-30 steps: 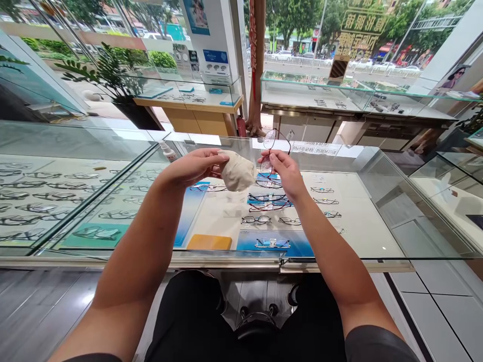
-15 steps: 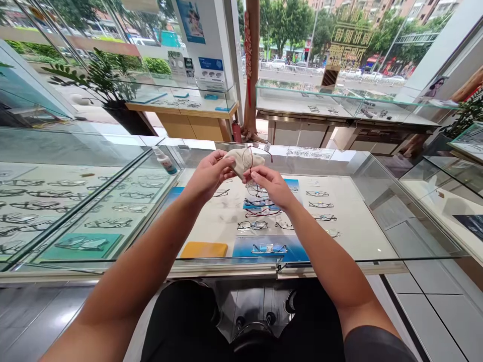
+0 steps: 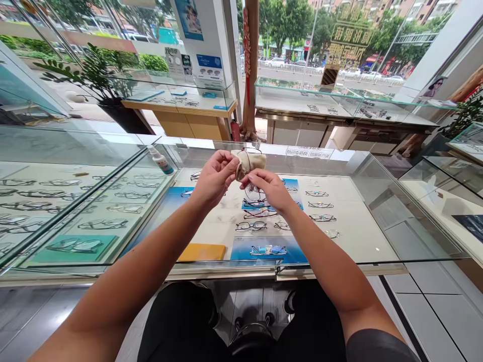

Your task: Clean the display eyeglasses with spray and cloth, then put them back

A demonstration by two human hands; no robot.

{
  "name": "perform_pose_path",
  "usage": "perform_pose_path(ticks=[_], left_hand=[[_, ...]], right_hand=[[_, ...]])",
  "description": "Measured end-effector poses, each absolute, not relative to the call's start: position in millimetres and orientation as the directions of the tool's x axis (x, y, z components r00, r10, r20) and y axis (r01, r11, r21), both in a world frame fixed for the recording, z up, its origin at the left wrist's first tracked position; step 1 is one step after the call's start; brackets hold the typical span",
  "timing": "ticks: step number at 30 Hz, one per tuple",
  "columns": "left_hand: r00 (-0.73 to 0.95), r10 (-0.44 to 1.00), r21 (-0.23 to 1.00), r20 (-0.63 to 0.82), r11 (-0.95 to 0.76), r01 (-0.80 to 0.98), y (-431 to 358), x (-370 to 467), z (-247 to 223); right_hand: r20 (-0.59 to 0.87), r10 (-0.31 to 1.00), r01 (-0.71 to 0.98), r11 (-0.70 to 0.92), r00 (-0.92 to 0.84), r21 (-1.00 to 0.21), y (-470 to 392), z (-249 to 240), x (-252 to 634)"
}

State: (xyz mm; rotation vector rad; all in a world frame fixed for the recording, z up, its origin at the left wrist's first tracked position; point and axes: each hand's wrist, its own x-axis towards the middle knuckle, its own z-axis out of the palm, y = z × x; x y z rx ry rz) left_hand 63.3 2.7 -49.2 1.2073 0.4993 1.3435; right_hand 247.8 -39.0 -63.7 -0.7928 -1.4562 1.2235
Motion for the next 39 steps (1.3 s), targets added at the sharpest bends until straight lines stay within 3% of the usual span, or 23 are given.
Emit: perform_pose_path(ticks=[6,14,21,33,39], left_hand=[[0.449,0.840,0.877,0.303,-0.062,-0.477,-1.4,65.3,-46.9],[0.560,0.779,0.891,0.282,0.003,-0.453,-5.5,66.2,-42.9],[0.536,0.782,0.869,0.317,-0.013,-0.496,-10.0,66.6,-38.7],[0.317,0.876,0.854,0.364,-0.179,-0.488,-11.0,77.7,-46.7],[0.459,0.802,0.866,0.383,-0.139,-0.481,-3.0,66.8,-37.5]], right_hand=[[0.292,0.907,-0.185,0.245,-0.303,-0.952,-41.6,-63.8,246.1],[0.265,0.919,-0.148,0.231,-0.292,-0.962,-41.4,-65.4,245.3],[0.201,0.928,-0.197,0.144,-0.313,-0.970,-42.5,-62.8,242.7],[0.264,0.912,-0.118,0.238,-0.315,-0.964,-41.6,-66.9,238.4],[0.297,0.915,-0.091,0.283,-0.274,-0.955,-42.3,-62.1,243.4]])
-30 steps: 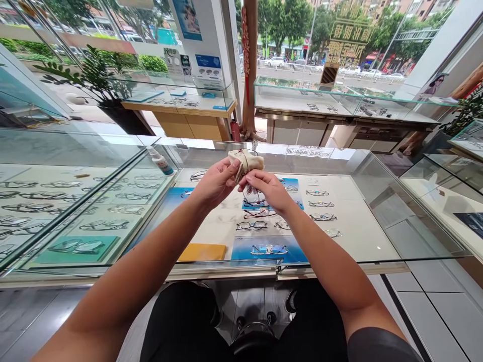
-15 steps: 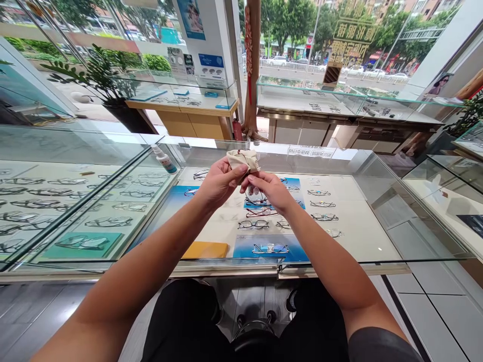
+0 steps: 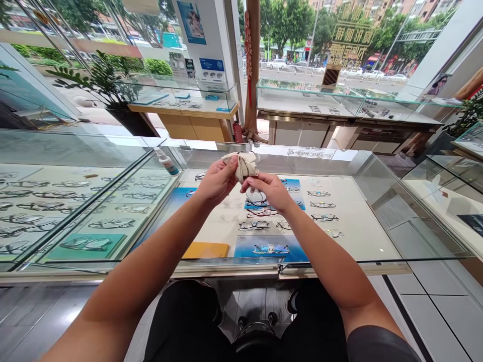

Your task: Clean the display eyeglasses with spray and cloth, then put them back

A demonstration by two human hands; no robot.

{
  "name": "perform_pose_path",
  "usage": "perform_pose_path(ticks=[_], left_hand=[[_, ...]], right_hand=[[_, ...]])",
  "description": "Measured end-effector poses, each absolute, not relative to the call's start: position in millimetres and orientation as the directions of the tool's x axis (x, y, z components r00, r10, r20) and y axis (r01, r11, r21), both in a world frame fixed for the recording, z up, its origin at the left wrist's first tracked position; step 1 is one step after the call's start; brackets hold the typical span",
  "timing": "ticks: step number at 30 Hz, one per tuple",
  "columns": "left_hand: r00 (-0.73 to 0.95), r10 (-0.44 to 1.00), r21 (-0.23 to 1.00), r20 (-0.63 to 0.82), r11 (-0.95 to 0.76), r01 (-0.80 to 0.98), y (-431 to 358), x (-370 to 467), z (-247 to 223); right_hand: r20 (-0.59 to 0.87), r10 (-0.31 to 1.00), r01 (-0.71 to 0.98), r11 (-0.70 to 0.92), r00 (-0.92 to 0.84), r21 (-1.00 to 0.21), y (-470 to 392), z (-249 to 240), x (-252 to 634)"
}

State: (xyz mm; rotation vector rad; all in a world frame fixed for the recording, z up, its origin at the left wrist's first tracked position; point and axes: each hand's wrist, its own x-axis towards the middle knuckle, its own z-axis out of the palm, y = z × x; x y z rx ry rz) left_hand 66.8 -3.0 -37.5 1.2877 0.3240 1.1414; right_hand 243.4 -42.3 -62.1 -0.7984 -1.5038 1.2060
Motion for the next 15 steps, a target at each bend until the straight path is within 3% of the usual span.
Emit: perform_pose_path(ticks=[6,15], left_hand=[[0.524,0.760,0.874,0.383,-0.116,-0.471,-0.9,57.1,-35.5],[0.333,0.842,0.846,0.425,-0.238,-0.478,-9.4,72.3,-41.7]], right_hand=[[0.311,0.929,-0.130,0.289,-0.200,-0.948,-42.0,-55.9,248.9],[0.328,0.917,-0.063,0.322,-0.228,-0.944,-49.3,-59.6,236.2]])
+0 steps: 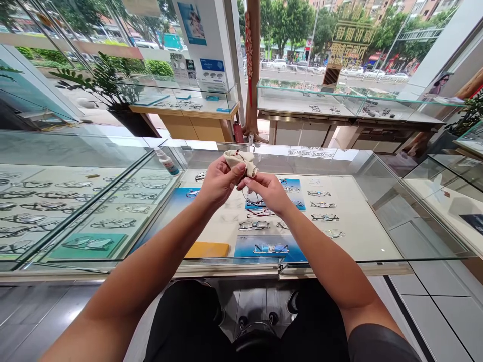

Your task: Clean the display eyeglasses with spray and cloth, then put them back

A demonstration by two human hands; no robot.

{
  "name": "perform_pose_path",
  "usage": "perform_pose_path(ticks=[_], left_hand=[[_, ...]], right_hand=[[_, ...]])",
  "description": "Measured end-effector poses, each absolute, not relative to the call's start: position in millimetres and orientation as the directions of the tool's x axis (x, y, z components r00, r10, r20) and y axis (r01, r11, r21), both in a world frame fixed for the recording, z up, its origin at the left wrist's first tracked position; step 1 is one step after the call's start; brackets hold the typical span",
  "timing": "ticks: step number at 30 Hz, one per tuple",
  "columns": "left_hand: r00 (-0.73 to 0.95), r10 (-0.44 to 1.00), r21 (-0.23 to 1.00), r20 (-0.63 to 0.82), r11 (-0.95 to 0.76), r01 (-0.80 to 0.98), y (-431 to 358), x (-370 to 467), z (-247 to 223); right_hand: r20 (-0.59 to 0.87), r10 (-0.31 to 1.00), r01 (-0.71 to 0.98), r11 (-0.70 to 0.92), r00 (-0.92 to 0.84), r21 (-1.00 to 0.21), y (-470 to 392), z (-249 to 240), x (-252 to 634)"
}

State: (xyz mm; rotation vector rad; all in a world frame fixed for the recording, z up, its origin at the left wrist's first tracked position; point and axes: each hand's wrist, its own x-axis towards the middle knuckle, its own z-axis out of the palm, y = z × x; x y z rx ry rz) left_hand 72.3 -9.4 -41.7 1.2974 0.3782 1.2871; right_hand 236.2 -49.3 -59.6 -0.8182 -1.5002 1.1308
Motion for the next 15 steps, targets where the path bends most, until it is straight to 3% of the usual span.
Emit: perform_pose_path(ticks=[5,12,15], left_hand=[[0.285,0.867,0.848,0.408,-0.244,-0.471,-9.7,74.9,-41.5],[0.544,0.754,0.877,0.369,-0.087,-0.473,-5.9,58.2,-30.5],[0.559,0.745,0.878,0.364,-0.074,-0.473,-4.7,56.7,-31.5]], right_hand=[[0.338,0.912,-0.019,0.344,-0.233,-0.939,-53.1,-56.0,233.2],[0.313,0.928,-0.111,0.296,-0.201,-0.949,-48.9,-51.4,246.8],[0.306,0.933,-0.158,0.279,-0.188,-0.947,-47.2,-52.1,247.8]])
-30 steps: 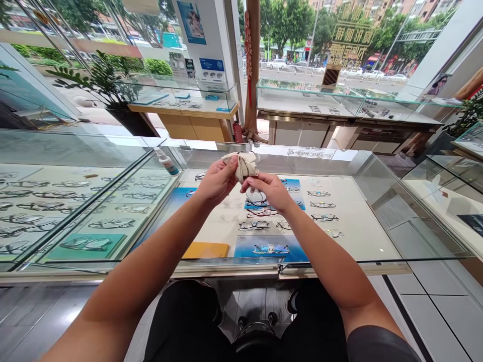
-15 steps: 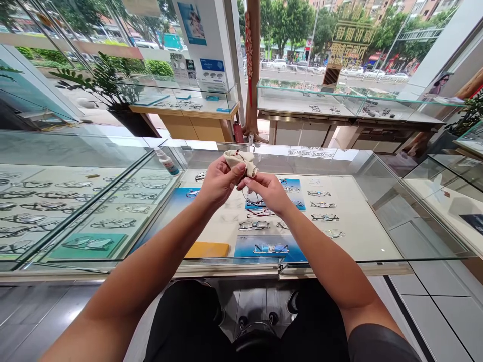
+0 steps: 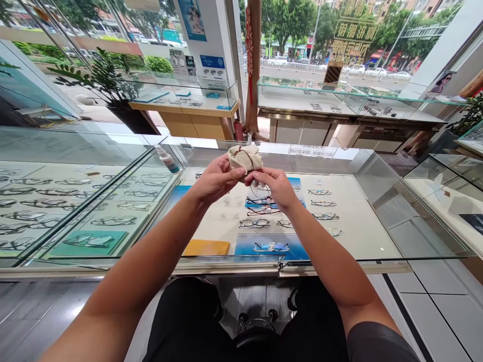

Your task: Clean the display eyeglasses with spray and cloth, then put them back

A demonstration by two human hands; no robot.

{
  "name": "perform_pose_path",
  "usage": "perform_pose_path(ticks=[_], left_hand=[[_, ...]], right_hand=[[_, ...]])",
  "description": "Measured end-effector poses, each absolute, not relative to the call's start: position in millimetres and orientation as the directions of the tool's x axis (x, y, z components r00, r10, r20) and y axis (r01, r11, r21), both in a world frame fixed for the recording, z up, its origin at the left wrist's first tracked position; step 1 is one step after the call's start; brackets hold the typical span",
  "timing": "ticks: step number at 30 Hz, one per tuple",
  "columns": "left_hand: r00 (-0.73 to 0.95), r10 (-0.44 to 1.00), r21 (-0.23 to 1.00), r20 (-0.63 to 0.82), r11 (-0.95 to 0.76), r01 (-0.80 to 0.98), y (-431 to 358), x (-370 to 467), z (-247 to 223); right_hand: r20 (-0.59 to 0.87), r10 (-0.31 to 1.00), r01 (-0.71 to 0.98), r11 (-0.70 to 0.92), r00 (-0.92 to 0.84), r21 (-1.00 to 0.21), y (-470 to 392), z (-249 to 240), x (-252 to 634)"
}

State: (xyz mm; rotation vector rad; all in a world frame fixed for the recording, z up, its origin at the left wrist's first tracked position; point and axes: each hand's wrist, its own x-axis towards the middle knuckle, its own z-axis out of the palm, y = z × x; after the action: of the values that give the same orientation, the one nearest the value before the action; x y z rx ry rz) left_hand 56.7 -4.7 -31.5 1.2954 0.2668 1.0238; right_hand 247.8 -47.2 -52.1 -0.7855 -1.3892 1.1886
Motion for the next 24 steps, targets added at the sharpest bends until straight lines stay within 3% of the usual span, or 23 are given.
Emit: perform_pose_path(ticks=[9,18,24], left_hand=[[0.361,0.830,0.852,0.425,-0.231,-0.470,-8.8,72.5,-41.3],[0.570,0.747,0.878,0.342,-0.038,-0.477,-5.2,58.6,-31.3],[0.454,0.793,0.850,0.405,-0.144,-0.507,-6.9,68.1,-37.4]], right_hand=[[0.353,0.899,-0.004,0.365,-0.261,-0.931,-53.7,-55.8,233.5],[0.365,0.910,-0.115,0.348,-0.195,-0.930,-47.3,-51.2,246.3],[0.357,0.903,-0.037,0.359,-0.240,-0.933,-50.3,-56.1,236.0]])
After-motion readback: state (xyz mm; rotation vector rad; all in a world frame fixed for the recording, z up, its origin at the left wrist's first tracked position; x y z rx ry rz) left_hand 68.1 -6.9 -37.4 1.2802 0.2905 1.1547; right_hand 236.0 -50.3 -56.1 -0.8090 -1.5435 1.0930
